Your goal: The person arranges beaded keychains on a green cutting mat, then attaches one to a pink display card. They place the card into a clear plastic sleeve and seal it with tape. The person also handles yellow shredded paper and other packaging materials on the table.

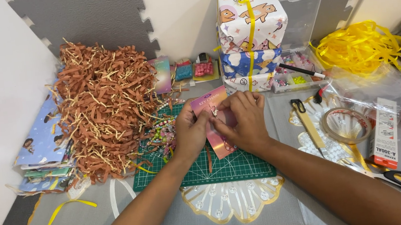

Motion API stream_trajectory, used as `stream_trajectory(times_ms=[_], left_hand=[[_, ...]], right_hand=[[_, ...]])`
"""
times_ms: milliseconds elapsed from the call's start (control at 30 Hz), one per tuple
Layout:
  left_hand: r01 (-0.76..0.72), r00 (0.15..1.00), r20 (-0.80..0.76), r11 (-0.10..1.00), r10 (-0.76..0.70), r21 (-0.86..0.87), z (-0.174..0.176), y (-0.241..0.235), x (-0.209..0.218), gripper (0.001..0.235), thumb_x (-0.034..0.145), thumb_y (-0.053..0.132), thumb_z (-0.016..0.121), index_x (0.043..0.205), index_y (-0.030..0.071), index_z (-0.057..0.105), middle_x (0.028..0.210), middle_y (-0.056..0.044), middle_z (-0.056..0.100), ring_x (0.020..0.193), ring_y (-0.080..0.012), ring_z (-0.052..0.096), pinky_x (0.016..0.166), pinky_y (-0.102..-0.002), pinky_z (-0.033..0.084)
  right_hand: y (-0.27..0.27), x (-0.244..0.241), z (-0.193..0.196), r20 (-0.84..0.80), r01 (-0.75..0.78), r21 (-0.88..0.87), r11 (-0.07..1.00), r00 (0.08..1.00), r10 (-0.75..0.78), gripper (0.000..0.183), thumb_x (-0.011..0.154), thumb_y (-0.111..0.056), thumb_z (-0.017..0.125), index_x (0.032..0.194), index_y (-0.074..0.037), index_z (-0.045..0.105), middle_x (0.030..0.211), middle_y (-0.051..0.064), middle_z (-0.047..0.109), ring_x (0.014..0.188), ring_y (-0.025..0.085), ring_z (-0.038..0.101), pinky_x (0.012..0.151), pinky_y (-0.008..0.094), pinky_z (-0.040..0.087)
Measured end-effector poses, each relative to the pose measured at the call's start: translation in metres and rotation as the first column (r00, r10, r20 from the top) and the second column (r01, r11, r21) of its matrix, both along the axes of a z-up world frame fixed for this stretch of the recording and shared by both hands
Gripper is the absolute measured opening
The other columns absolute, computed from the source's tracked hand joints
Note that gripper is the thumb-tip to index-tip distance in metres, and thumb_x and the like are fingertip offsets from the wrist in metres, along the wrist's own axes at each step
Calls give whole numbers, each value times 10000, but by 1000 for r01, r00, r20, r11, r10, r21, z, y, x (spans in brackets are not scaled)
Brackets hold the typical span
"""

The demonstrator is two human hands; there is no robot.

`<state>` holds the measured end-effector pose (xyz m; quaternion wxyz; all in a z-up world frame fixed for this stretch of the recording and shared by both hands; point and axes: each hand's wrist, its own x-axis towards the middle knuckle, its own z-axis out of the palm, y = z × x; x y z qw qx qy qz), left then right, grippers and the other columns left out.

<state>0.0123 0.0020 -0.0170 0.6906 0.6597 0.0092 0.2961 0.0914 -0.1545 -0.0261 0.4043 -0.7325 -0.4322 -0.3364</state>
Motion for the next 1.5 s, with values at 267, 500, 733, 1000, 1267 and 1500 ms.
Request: stream_trajectory(times_ms=[267, 500, 733, 1000, 1267, 1500], left_hand=[[-95, 993, 64, 993, 99, -66, -10, 31, 14, 256, 1077, 13, 703, 1329, 27, 743, 1089, -142, 880, 1014, -170, 784, 939, -391, 642], [-9, 988, 151, 994, 27, -113, 35, 30, 6, 345, 1068, 122, 856, 1383, 67, 725, 1126, -129, 905, 1048, -148, 830, 948, -349, 686], [99, 983, 157, 995, -95, -14, 41, 35, 7, 420, 1152, 299, 794, 1483, 95, 636, 1216, -132, 857, 1143, -183, 807, 1007, -377, 672], [275, 958, -231, 313, -169, 909, 34, 9, -22, 606, 1193, 515, 586, 1689, 168, 608, 1732, -185, 606, 1648, -477, 462, 1313, -794, 234], [407, 903, -420, 131, 94, 904, 23, 19, -20, 825, 1196, 731, 279, 1687, 149, 597, 1784, -192, 521, 1743, -446, 306, 1353, -822, 122], [435, 821, -463, 159, 333, 886, 0, 48, -1, 772, 1126, 595, 488, 1775, 176, 487, 1853, -142, 419, 1756, -545, 159, 1304, -912, 148]], right_hand=[[-9, 3, 2, -205, -116, 49, 992, 971, 124, 540, 965, -390, 948, 1318, -117, 645, 1095, 62, 668, 1041, 293, 683, 1051, 538, 399], [-1, -6, 18, -537, -306, 272, 912, 739, 408, 556, 1081, -216, 845, 1550, -39, 604, 1100, 108, 799, 1047, 236, 703, 1009, 465, 481], [-8, 11, 49, -615, -209, 420, 883, 650, 447, 167, 1156, -223, 820, 1129, -59, 845, 932, 45, 713, 861, 139, 653, 846, 339, 541], [-23, 7, 96, -597, 40, 695, 718, 589, 545, 226, 1241, -314, 659, 1122, -126, 696, 828, -14, 694, 633, 85, 714, 517, 218, 604], [-6, 5, 41, -662, 46, 625, 779, 560, 498, 232, 1239, -217, 647, 1063, -81, 712, 728, 24, 669, 536, 103, 652, 433, 221, 518], [11, -18, 10, -687, -45, 490, 871, 595, 417, 254, 1213, -235, 690, 1051, -52, 754, 701, 69, 676, 580, 153, 665, 487, 287, 523]])
